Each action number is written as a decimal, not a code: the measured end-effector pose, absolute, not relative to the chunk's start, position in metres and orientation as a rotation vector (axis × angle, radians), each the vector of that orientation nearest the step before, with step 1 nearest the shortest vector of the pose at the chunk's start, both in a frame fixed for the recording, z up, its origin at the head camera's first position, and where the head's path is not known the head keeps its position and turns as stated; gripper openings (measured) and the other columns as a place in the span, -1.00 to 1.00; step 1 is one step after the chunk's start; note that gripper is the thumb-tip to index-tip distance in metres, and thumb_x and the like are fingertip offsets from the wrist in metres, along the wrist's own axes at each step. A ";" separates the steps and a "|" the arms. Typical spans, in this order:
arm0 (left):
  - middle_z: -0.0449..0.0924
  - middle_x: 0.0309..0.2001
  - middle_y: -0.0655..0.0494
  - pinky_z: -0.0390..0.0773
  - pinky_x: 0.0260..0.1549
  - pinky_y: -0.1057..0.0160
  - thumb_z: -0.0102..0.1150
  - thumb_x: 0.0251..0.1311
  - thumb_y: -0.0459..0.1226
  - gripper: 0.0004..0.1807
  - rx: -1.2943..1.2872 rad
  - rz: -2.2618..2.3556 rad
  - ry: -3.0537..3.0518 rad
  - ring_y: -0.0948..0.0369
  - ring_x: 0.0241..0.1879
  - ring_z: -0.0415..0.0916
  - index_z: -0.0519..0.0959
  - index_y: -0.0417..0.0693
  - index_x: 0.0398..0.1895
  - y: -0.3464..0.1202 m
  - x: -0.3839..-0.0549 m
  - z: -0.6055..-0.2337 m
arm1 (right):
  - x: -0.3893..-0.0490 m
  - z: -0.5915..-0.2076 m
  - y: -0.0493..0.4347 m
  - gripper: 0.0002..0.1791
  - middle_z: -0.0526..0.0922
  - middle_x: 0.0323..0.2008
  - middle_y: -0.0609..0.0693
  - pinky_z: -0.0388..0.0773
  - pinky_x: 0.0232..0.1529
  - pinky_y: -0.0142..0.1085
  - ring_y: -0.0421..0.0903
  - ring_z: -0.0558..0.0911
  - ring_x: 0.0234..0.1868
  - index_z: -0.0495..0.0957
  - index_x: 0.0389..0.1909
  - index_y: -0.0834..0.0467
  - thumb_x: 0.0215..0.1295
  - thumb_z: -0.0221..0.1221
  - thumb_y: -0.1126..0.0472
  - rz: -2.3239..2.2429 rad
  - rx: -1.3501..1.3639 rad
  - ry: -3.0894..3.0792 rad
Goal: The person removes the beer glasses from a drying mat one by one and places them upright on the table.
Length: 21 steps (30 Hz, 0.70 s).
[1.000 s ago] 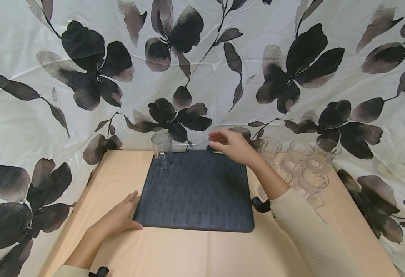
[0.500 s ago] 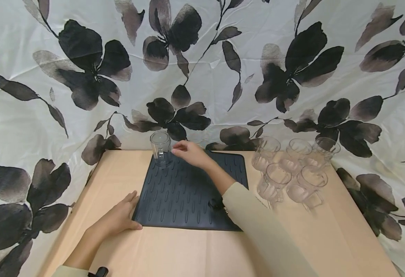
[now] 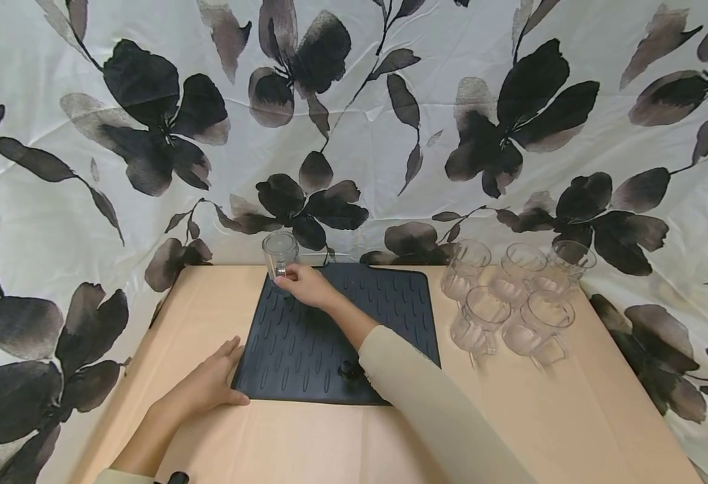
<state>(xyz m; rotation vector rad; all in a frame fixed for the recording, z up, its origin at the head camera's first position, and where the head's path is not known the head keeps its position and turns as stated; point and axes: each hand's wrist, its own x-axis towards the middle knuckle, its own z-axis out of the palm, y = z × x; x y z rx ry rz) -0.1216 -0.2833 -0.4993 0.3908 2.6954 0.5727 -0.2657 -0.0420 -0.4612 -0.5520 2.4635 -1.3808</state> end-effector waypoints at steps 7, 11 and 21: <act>-0.05 0.58 -0.50 0.32 0.33 -0.42 0.69 -0.23 -0.02 0.26 0.395 0.575 2.713 -0.47 0.52 -0.03 0.24 -0.54 0.47 -0.282 -0.120 -0.499 | -0.266 -0.467 -0.043 -0.63 0.73 0.03 0.08 0.66 0.03 -0.24 -0.06 0.69 0.05 0.63 0.11 0.20 0.58 0.10 0.00 -1.420 -0.521 2.467; -0.05 0.58 -0.50 0.32 0.33 -0.42 0.70 -0.23 -0.02 0.26 0.389 0.583 2.714 -0.47 0.52 -0.04 0.24 -0.53 0.47 -0.283 -0.121 -0.500 | -0.266 -0.471 -0.043 -0.72 0.73 -0.11 0.01 0.59 -0.19 -0.37 -0.17 0.65 -0.16 0.62 -0.04 0.15 0.56 0.14 0.01 -1.439 -0.468 2.474; -0.03 0.57 -0.50 0.32 0.34 -0.40 0.69 -0.21 -0.01 0.25 0.391 0.593 2.718 -0.46 0.52 -0.02 0.24 -0.53 0.47 -0.282 -0.119 -0.498 | -0.268 -0.478 -0.043 -0.85 0.81 -0.19 -0.02 0.65 -0.30 -0.44 -0.23 0.75 -0.23 0.59 -0.18 0.14 0.54 0.18 0.14 -1.519 -0.442 2.482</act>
